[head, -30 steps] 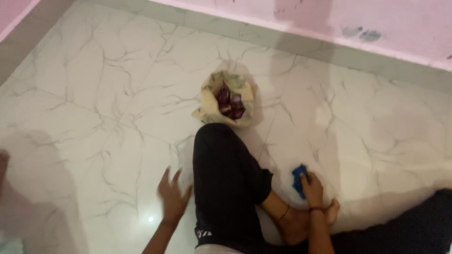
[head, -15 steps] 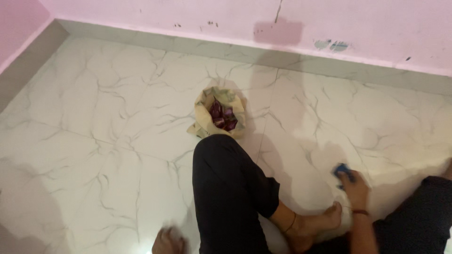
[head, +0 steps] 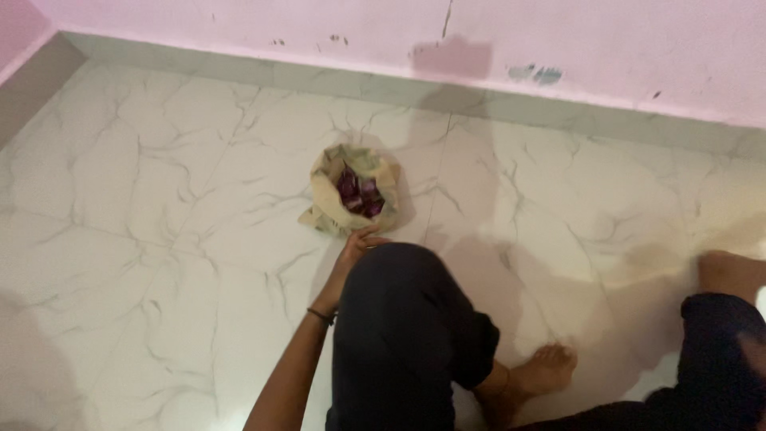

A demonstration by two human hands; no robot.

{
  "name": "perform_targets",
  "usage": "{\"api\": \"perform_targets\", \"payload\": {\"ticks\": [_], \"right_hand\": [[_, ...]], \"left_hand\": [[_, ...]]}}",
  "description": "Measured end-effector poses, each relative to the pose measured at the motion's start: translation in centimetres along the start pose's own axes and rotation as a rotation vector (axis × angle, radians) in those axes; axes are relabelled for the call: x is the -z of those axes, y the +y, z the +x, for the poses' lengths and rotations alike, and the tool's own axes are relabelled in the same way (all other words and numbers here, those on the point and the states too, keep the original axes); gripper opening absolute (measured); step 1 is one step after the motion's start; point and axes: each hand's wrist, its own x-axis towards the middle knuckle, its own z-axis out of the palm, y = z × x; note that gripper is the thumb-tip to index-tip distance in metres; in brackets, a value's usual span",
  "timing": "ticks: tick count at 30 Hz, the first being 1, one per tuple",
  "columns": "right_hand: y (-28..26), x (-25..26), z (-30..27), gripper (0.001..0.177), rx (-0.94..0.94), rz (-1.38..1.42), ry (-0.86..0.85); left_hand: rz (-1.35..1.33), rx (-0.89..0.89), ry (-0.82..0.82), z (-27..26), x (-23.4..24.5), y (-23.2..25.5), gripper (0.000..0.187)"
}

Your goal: The person sits on the floor and wipes red chilies and purple eggplants with a blue cloth. They place the cleaned chilies into a cloth bag, then proceed to wipe the eggplants and place them into the same bag.

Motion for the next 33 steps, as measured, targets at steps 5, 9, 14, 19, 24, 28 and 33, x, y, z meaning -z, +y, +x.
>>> {"api": "perform_targets", "payload": {"ticks": [5,9,14,19,24,28,33], "right_hand": [[-5.4,-6.5,-2.8,0.047,0.222,0.008,-0.192],[-12.7,-13.4,-6.9,0.044,0.517,-0.003,-0.404],[-20.8,-21.0,-17.6,0.041,0.877,-0.07,-0.669],[-28.3,-23.6,-23.7,0.038,1.187,-0.235,-0.784],[-29.5,-23.5,-25.9,0.034,1.232,-0.148,-0.721],[-29.1,-20.0,-25.1,0.033,1.081,0.134,-0.669],[-30.5,-15.5,-23.7,0.038,0.684,0.484,-0.879]], "left_hand": [[1.102,-0.094,0.29,-18.4,2.5,-12.9,0.061],[1.429,0.262,0.008,-33.3,3.0,-17.8,0.098],[1.396,0.195,0.031,-35.4,4.7,-19.4,0.086],[1.358,0.135,0.231,-35.1,4.3,-18.6,0.066],[1.296,0.134,0.682,-30.0,6.3,-10.1,0.045],[1.172,-0.229,0.939,-17.9,7.1,3.4,0.029],[1.042,-0.223,0.624,3.6,6.9,12.2,0.021]]}}
